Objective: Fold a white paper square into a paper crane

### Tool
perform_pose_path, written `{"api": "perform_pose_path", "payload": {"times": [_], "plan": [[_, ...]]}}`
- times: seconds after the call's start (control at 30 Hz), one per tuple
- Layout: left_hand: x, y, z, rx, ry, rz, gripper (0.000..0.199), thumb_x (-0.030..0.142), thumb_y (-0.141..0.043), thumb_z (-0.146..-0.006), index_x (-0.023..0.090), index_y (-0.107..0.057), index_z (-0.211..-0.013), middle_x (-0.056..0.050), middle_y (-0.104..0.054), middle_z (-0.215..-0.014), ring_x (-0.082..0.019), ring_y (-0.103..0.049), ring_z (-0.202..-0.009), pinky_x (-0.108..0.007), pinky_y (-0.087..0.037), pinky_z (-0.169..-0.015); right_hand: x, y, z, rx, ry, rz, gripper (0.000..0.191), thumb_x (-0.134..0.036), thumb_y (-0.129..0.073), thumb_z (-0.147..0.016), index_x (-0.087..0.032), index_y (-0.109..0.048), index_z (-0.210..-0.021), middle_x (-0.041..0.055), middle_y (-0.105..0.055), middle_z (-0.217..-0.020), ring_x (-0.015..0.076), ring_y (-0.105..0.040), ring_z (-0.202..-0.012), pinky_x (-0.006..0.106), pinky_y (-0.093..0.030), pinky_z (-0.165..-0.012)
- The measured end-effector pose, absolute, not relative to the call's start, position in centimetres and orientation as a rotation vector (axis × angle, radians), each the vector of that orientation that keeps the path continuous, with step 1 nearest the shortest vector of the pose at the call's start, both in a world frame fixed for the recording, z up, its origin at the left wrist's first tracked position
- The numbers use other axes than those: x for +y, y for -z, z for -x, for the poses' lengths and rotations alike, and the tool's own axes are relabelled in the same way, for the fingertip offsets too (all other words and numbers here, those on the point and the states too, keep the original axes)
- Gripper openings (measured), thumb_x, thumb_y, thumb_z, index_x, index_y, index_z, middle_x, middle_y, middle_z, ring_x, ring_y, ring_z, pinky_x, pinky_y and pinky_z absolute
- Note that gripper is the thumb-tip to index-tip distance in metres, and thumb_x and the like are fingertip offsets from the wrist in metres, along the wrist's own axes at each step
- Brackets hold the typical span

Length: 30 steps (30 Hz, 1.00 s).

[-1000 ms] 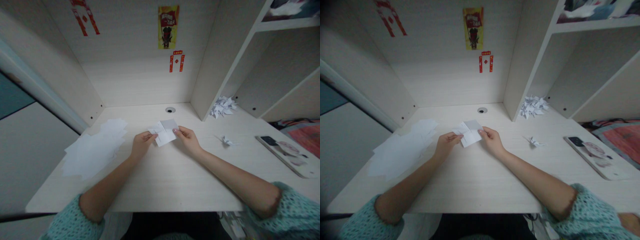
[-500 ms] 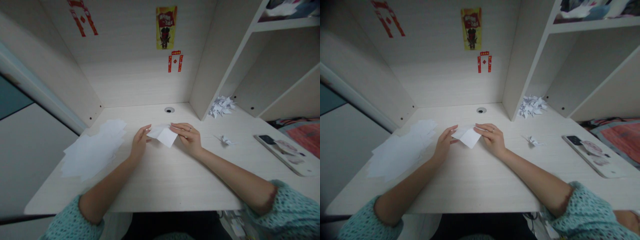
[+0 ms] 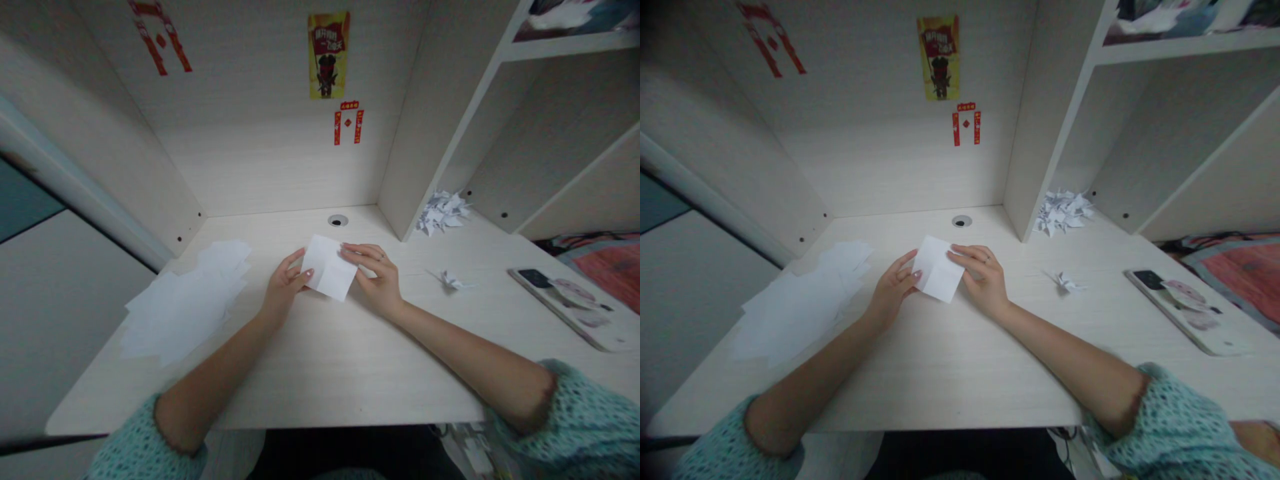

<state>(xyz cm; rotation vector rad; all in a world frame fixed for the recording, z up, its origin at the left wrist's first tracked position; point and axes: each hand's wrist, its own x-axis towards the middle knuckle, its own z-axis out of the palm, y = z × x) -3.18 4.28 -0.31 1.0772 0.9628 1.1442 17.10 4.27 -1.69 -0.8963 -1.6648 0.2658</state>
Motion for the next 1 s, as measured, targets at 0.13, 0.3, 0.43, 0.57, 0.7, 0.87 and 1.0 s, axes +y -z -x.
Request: {"api": "perform_pose_path", "payload": {"times": [0.13,0.3,0.43,0.57,0.7,0.87,1.0], "plan": [[4.6,0.5,3.5,0.930,-1.167,-0.993,0.064,0.028,-0.071,-0.070,0.021,-0.046,-0.129,-0.008,-0.065,-0.108,-0.017,-0.061,-0.088,-0.028,-0.048,-0.077,4.7,1.7,-16.6,-1.482,-0.580,0.908,0.027,-0.022,-0.061,-0.077,-0.029,-0.068,-0.102,0.0057,-0.060,-0.119,0.0221,-0.054,-0.110,0.040,-0.046,-0.090],[5.2,0.7,3.8,0.926,-1.147,-0.930,0.059,0.027,-0.070,-0.072,0.018,-0.050,-0.126,-0.009,-0.062,-0.115,-0.015,-0.059,-0.089,-0.025,-0.047,-0.076,5.4,2.3,-16.4,-1.163,-1.207,0.785,0.019,-0.030,-0.061,-0.076,-0.022,-0.072,-0.089,0.0061,-0.069,-0.097,0.0196,-0.062,-0.089,0.037,-0.048,-0.084],[5.3,0.8,3.9,0.891,-1.091,-0.939,0.051,0.028,-0.068,-0.074,0.017,-0.054,-0.122,-0.009,-0.060,-0.117,-0.015,-0.059,-0.091,-0.023,-0.046,-0.076,5.4,2.2,-16.1,-0.891,-1.438,0.770,0.017,-0.031,-0.069,-0.070,-0.019,-0.072,-0.082,0.0040,-0.070,-0.089,0.0150,-0.062,-0.079,0.033,-0.048,-0.084],[5.2,0.9,3.8,0.850,-1.056,-0.949,0.045,0.028,-0.068,-0.074,0.015,-0.058,-0.116,-0.009,-0.063,-0.111,-0.015,-0.059,-0.088,-0.024,-0.045,-0.076,5.3,2.0,-15.9,-0.780,-1.529,0.764,0.015,-0.028,-0.075,-0.064,-0.020,-0.069,-0.076,-0.0011,-0.067,-0.079,0.0111,-0.060,-0.073,0.027,-0.050,-0.076],[5.2,0.9,3.7,0.859,-1.059,-0.937,0.040,0.027,-0.069,-0.072,0.013,-0.061,-0.108,-0.009,-0.065,-0.102,-0.015,-0.059,-0.084,-0.025,-0.046,-0.075,5.1,1.9,-15.8,-0.722,-1.598,0.733,0.017,-0.021,-0.075,-0.064,-0.022,-0.066,-0.078,-0.0048,-0.063,-0.070,0.0074,-0.057,-0.064,0.019,-0.048,-0.061],[5.3,0.9,3.8,0.880,-1.079,-0.931,0.039,0.028,-0.070,-0.071,0.013,-0.061,-0.106,-0.008,-0.065,-0.098,-0.015,-0.058,-0.081,-0.024,-0.046,-0.071,4.8,1.6,-15.6,-0.710,-1.666,0.697,0.030,-0.016,-0.074,-0.065,-0.023,-0.064,-0.093,-0.0029,-0.066,-0.079,0.0077,-0.058,-0.064,0.020,-0.050,-0.063],[5.4,0.8,3.9,0.836,-1.036,-0.947,0.041,0.031,-0.068,-0.072,0.014,-0.060,-0.108,-0.009,-0.064,-0.101,-0.014,-0.058,-0.080,-0.024,-0.045,-0.069,4.6,1.5,-15.4,-0.727,-1.715,0.698,0.026,-0.017,-0.075,-0.064,-0.021,-0.064,-0.087,-0.0017,-0.066,-0.080,0.0093,-0.060,-0.067,0.023,-0.050,-0.067]]}}
